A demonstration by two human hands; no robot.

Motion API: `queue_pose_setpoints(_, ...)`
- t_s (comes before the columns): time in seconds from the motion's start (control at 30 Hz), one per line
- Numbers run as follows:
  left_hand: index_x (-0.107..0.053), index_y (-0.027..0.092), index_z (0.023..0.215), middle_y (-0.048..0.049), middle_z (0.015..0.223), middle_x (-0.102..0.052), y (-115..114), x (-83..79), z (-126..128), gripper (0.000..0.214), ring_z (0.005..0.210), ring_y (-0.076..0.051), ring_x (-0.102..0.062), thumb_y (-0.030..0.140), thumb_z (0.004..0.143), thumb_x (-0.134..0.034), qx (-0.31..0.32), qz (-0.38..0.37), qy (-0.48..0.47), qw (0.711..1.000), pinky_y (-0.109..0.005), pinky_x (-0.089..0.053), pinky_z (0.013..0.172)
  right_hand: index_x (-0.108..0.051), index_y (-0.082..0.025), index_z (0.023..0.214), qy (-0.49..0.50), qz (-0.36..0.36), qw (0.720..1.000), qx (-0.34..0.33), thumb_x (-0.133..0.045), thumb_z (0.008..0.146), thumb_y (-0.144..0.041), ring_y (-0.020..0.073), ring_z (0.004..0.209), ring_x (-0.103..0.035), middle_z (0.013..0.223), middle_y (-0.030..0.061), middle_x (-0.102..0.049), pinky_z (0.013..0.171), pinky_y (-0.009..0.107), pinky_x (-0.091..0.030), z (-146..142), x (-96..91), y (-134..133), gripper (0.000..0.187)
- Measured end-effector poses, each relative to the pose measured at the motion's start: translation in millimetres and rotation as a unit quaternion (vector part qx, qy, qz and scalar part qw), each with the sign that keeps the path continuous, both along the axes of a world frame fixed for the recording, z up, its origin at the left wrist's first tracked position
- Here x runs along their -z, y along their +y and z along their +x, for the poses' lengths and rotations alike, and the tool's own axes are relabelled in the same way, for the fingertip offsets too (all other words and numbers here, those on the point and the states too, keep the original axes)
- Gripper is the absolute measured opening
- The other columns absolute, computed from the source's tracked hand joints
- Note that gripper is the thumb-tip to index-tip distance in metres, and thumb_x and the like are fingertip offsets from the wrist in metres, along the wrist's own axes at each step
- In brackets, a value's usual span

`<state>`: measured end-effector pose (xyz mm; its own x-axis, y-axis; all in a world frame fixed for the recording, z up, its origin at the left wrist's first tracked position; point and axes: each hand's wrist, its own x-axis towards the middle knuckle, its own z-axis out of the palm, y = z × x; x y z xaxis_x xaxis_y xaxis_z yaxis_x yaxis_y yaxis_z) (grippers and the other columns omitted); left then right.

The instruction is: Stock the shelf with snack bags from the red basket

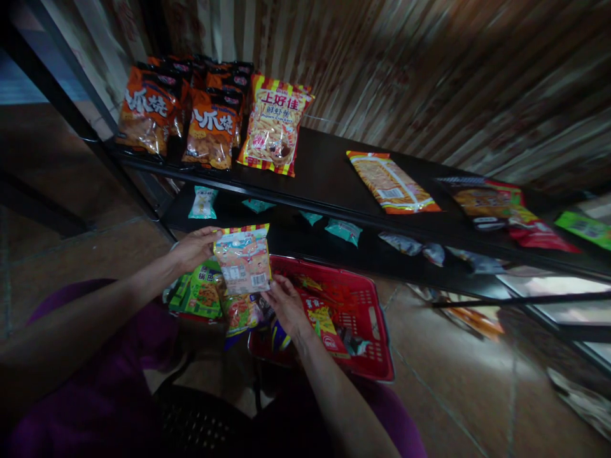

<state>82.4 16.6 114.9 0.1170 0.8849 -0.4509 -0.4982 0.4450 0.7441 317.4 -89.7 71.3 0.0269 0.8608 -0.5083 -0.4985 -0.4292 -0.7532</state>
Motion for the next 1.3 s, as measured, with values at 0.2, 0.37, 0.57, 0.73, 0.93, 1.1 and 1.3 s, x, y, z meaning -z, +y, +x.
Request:
queue_pose_setpoints(0.2,-0.059,0.017,0.070,0.0033,0.063,-0.059,1,5.2,-1,0.015,0.056,-0.009,-0.054,0.017,0.063,-0.072,-0.055,0.044,0.046,0.996,-0.022,-0.045,0.053,-0.067,-0.023,0.086,-0.002,-0.013,0.999,-0.046,-0.085,0.054,-0.028,0.0159,0.084,-0.068,0.090,-0.0008,-0.073,0.085,0.035,-0.054,-8,-3.1,-5,0.037)
queue_pose_setpoints(0.37,-0.056,0.019,0.072,0.0061,0.063,-0.052,-1,6.3,3,0.016,0.055,-0.008,-0.048,0.024,0.064,-0.069,-0.069,0.105,0.107,0.986,-0.019,-0.040,0.051,-0.068,-0.019,0.085,-0.061,-0.023,0.995,-0.070,-0.082,0.058,-0.032,0.0130,0.073,-0.066,0.088,0.0015,-0.072,0.069,0.026,-0.055,-10,0.8,-5,0.034)
queue_pose_setpoints(0.57,-0.051,0.020,0.076,0.0074,0.062,-0.048,-4,5.1,8,0.018,0.053,-0.007,-0.048,0.025,0.068,-0.067,-0.050,0.098,0.066,0.992,-0.019,-0.040,0.050,-0.068,-0.019,0.088,-0.082,-0.006,0.992,-0.094,-0.081,0.060,-0.034,0.0113,0.073,-0.065,0.091,0.0008,-0.073,0.067,0.022,-0.052,-11,5.1,-8,0.034)
queue_pose_setpoints(0.73,-0.050,0.022,0.077,0.0076,0.062,-0.046,-5,8.9,10,0.017,0.051,-0.006,-0.047,0.028,0.073,-0.065,-0.041,0.110,0.094,0.989,-0.017,-0.039,0.048,-0.069,-0.021,0.094,-0.087,0.019,0.986,-0.141,-0.080,0.059,-0.038,0.0154,0.086,-0.067,0.100,0.0030,-0.072,0.079,0.027,-0.052,-7,-4.5,-4,0.040)
queue_pose_setpoints(0.93,-0.054,0.020,0.076,0.0070,0.063,-0.047,-16,23.5,18,0.016,0.051,-0.006,-0.045,0.030,0.071,-0.064,-0.005,0.133,0.141,0.981,-0.016,-0.036,0.045,-0.069,-0.026,0.098,-0.115,0.063,0.989,-0.069,-0.076,0.063,-0.047,0.0195,0.095,-0.066,0.097,0.0023,-0.073,0.088,0.035,-0.050,-7,-19.2,12,0.041)
queue_pose_setpoints(1.1,-0.056,0.020,0.076,0.0061,0.062,-0.049,-25,24.8,27,0.013,0.053,-0.008,-0.045,0.030,0.071,-0.064,0.059,0.148,0.169,0.973,-0.017,-0.035,0.047,-0.070,-0.024,0.086,-0.101,0.077,0.992,-0.026,-0.076,0.064,-0.046,0.0189,0.082,-0.068,0.084,-0.0001,-0.073,0.076,0.033,-0.054,-8,-23.8,20,0.032)
queue_pose_setpoints(1.3,-0.057,0.020,0.075,0.0054,0.065,-0.050,-25,27.7,31,0.013,0.059,-0.008,-0.045,0.030,0.072,-0.064,0.084,0.173,0.170,0.966,-0.018,-0.036,0.054,-0.066,-0.022,0.072,-0.096,0.069,0.993,0.020,-0.079,0.060,-0.041,0.0136,0.067,-0.065,0.072,-0.0032,-0.070,0.069,0.028,-0.053,-4,-20.0,22,0.026)
